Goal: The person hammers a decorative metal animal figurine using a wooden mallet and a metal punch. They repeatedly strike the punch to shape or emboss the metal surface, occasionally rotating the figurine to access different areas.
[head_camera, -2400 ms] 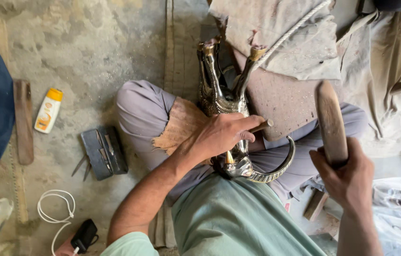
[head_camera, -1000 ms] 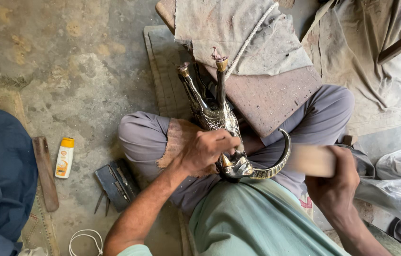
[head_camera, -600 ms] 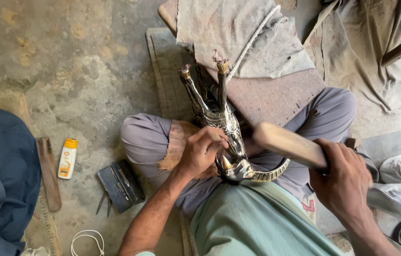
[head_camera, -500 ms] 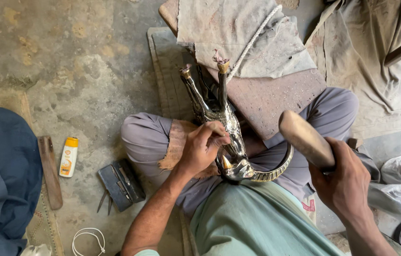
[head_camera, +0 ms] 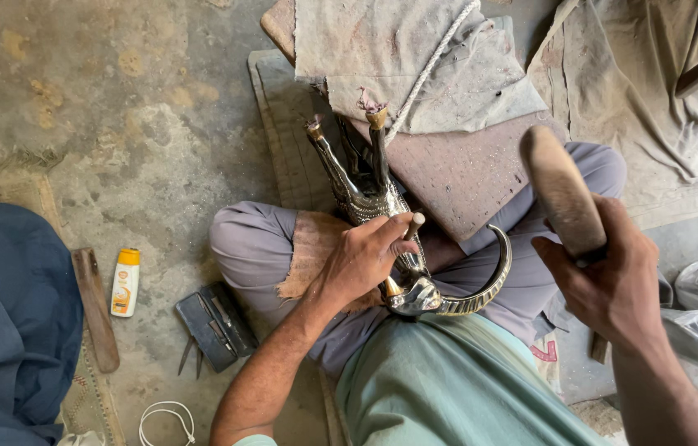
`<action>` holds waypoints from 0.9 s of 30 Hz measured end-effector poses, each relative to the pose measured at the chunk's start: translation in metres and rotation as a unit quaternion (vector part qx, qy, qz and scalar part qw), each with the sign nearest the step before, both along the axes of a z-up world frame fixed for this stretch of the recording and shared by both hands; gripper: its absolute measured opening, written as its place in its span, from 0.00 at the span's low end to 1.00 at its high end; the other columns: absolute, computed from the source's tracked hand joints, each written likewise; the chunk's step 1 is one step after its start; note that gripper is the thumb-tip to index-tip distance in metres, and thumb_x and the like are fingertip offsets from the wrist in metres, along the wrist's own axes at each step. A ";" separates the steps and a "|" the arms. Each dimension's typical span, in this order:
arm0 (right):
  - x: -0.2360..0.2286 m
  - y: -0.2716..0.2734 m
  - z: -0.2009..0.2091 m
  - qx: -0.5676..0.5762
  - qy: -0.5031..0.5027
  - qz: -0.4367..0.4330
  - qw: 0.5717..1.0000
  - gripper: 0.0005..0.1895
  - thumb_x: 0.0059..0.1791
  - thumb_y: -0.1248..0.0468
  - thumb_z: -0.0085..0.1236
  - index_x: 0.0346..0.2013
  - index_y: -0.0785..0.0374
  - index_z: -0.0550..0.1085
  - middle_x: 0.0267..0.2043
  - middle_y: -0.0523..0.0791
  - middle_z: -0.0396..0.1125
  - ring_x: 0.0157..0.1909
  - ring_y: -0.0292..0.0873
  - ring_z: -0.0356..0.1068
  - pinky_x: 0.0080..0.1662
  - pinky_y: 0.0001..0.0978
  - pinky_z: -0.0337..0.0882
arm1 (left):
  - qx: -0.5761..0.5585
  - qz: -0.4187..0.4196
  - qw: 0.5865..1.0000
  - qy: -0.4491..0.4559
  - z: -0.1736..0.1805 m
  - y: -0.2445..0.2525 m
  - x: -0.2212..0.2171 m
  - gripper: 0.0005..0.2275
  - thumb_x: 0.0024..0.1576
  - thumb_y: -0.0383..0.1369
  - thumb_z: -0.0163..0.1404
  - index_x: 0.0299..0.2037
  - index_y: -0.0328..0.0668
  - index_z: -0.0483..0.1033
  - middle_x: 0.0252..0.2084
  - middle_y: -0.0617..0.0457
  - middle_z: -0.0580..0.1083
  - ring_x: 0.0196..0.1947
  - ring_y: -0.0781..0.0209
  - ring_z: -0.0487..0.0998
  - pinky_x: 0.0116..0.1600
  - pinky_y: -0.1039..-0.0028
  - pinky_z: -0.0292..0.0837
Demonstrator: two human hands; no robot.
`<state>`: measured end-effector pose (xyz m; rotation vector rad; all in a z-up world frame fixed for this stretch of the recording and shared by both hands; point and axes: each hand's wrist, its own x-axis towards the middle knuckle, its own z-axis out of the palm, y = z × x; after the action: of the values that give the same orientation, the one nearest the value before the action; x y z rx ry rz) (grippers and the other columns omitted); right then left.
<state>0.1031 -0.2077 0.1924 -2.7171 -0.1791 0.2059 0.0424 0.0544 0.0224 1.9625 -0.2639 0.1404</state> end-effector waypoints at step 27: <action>0.024 0.027 0.019 -0.306 -0.079 0.229 0.920 0.22 0.42 0.68 0.64 0.51 0.58 0.75 0.40 0.46 0.74 0.40 0.49 0.74 0.46 0.44 0.70 | -0.078 0.017 0.997 0.000 -0.001 -0.001 -0.008 0.11 0.61 0.29 0.58 0.51 0.44 0.73 0.39 0.53 0.78 0.34 0.63 0.84 0.34 0.75 0.81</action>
<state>0.1266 -0.1808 0.2113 -3.2671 -0.9494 0.1962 0.0341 0.0536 0.0210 1.8119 -0.2137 0.1778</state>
